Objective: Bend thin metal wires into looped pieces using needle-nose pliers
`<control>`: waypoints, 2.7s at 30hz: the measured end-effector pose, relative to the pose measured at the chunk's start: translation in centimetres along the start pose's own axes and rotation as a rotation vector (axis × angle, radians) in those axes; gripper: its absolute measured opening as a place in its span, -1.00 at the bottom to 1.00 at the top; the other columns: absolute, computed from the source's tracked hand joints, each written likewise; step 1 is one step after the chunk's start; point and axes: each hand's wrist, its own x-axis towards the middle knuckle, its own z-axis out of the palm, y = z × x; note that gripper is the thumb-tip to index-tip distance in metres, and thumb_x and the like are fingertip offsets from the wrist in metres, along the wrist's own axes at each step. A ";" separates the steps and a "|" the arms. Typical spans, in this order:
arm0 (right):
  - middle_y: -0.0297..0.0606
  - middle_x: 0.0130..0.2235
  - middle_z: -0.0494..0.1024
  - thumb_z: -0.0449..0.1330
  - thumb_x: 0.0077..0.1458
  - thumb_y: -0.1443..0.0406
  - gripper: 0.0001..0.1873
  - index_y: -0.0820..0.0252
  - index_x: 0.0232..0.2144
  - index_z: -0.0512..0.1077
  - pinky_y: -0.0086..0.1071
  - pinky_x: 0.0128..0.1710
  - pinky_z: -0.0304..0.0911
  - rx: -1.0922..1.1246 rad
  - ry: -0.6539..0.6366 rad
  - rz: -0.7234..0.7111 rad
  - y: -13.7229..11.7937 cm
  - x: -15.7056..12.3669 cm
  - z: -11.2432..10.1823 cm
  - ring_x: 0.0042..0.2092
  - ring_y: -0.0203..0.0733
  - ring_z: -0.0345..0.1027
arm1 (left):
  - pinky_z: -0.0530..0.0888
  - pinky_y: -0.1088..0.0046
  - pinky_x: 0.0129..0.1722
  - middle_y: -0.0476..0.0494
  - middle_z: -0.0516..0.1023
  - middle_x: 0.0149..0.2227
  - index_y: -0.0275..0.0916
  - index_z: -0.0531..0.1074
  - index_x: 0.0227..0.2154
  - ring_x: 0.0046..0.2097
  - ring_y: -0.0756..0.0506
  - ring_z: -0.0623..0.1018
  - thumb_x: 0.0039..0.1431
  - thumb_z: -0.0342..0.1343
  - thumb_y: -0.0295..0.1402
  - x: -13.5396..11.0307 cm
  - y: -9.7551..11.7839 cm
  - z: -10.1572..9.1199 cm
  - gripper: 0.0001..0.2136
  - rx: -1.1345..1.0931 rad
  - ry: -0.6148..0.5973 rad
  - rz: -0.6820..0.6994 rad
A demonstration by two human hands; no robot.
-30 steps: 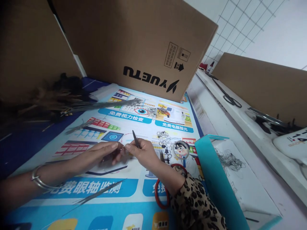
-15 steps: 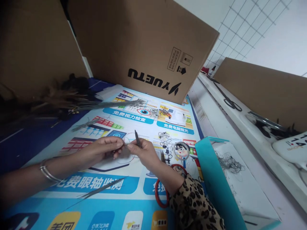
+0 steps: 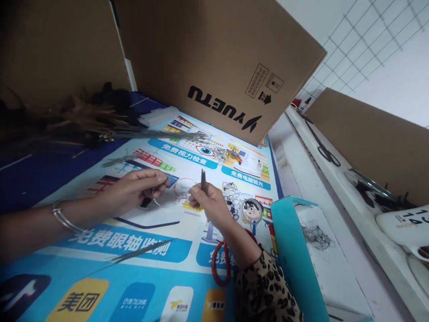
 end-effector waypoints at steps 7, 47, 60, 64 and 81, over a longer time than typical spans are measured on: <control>-0.25 -0.36 0.49 0.09 0.10 -0.19 -0.43 0.21 -0.31 0.40 -0.21 -0.31 0.40 0.249 -0.182 0.241 -1.5 0.8 -2.9 -0.35 -0.19 0.41 | 0.23 0.47 -0.43 0.03 0.42 -0.49 -0.30 0.42 -0.38 -0.45 0.03 0.34 0.25 0.11 -0.31 0.6 -0.1 -1.0 -0.84 -0.059 0.110 0.079; -0.21 -0.25 0.58 0.19 0.23 0.13 -0.75 0.17 -0.30 0.54 -0.37 -0.23 0.15 -1.553 -0.122 -0.243 -1.3 -0.2 -2.0 -0.17 -0.15 0.39 | 0.15 0.48 -0.52 0.07 0.20 -0.56 -0.22 0.26 -0.54 -0.49 0.01 0.20 0.24 0.06 -0.18 0.9 -0.5 -1.2 -0.70 0.209 0.088 0.004; -0.37 -0.56 0.47 0.40 -0.09 0.04 -0.60 0.30 -0.43 0.54 -0.50 -0.54 0.10 -0.091 -0.384 0.282 -0.3 -0.1 -2.0 -0.56 -0.40 0.25 | 0.36 0.37 -0.31 -0.22 0.55 -0.30 -0.23 0.56 -0.25 -0.39 -0.09 0.39 0.18 0.13 -0.20 0.3 -0.1 -0.6 -0.77 -0.097 -0.467 -0.117; -0.37 -0.57 0.48 0.42 -0.12 0.03 -0.58 0.31 -0.48 0.52 -0.51 -0.59 0.09 -0.044 -0.423 0.317 -0.3 -0.1 -1.6 -0.59 -0.41 0.25 | 0.40 0.36 -0.26 -0.24 0.54 -0.28 -0.25 0.56 -0.46 -0.31 -0.13 0.44 0.13 0.19 -0.15 0.0 0.2 -0.2 -0.75 -0.130 -0.514 -0.072; -0.38 -0.58 0.44 0.42 -0.20 -0.04 -0.53 0.26 -0.52 0.48 -0.51 -0.51 0.13 -0.230 -0.247 0.281 -0.1 -0.2 -0.9 -0.53 -0.40 0.26 | 0.38 0.48 -0.24 -0.11 0.48 -0.36 -0.27 0.55 -0.50 -0.28 -0.07 0.43 0.21 0.16 -0.21 -0.3 0.5 0.3 -0.73 -0.135 -0.482 -0.074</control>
